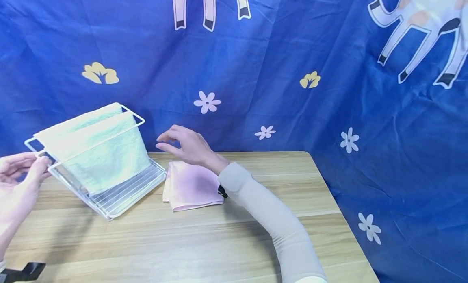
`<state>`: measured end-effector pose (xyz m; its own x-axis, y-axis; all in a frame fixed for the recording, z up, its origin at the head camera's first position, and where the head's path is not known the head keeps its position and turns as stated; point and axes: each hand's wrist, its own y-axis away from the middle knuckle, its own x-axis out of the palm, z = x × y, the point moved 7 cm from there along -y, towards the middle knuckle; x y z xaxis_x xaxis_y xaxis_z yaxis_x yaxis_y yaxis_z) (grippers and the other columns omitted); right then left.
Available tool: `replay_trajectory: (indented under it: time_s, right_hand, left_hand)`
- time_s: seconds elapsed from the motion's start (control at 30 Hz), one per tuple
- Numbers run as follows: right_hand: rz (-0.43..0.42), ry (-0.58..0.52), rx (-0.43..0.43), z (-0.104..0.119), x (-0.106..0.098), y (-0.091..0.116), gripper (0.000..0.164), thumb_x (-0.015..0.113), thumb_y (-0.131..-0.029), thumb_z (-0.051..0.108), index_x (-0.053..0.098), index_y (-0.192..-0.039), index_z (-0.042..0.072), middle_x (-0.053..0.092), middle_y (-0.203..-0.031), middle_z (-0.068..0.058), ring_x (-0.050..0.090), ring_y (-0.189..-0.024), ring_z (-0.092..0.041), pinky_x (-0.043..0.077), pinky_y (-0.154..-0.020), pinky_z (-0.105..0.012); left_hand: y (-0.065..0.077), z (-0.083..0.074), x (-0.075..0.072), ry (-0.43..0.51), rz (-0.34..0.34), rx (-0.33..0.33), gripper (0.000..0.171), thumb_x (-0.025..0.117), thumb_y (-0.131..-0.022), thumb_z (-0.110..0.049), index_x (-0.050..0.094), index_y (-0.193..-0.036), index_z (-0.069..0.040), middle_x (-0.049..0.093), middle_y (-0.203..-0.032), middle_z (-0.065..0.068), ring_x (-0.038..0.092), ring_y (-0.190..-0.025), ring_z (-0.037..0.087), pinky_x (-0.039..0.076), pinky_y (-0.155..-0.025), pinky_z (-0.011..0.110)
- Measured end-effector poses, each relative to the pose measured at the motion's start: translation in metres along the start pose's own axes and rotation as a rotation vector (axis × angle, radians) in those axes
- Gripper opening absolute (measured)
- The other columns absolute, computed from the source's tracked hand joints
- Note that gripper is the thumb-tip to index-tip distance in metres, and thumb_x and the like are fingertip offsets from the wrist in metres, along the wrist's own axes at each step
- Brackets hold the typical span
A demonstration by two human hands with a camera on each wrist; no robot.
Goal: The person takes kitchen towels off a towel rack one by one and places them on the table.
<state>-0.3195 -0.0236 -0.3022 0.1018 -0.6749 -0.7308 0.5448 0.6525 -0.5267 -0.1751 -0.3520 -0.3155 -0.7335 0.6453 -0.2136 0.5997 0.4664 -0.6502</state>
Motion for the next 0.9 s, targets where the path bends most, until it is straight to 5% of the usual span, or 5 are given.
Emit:
replay_trajectory:
  time_s: [0.9]
  right_hand:
    - [-0.019, 0.186, -0.203, 0.064, 0.02, -0.058, 0.022, 0.07, -0.103, 0.031, 0.078, -0.12, 0.02, 0.072, -0.109, 0.005, 0.061, -0.097, -0.005, 0.047, -0.079, -0.006]
  left_hand:
    - [0.0, 0.004, 0.0, 0.025, -0.003, -0.007, 0.022, 0.074, -0.095, -0.001, 0.078, -0.109, -0.017, 0.066, -0.09, -0.042, 0.064, -0.076, -0.02, 0.052, -0.064, -0.005]
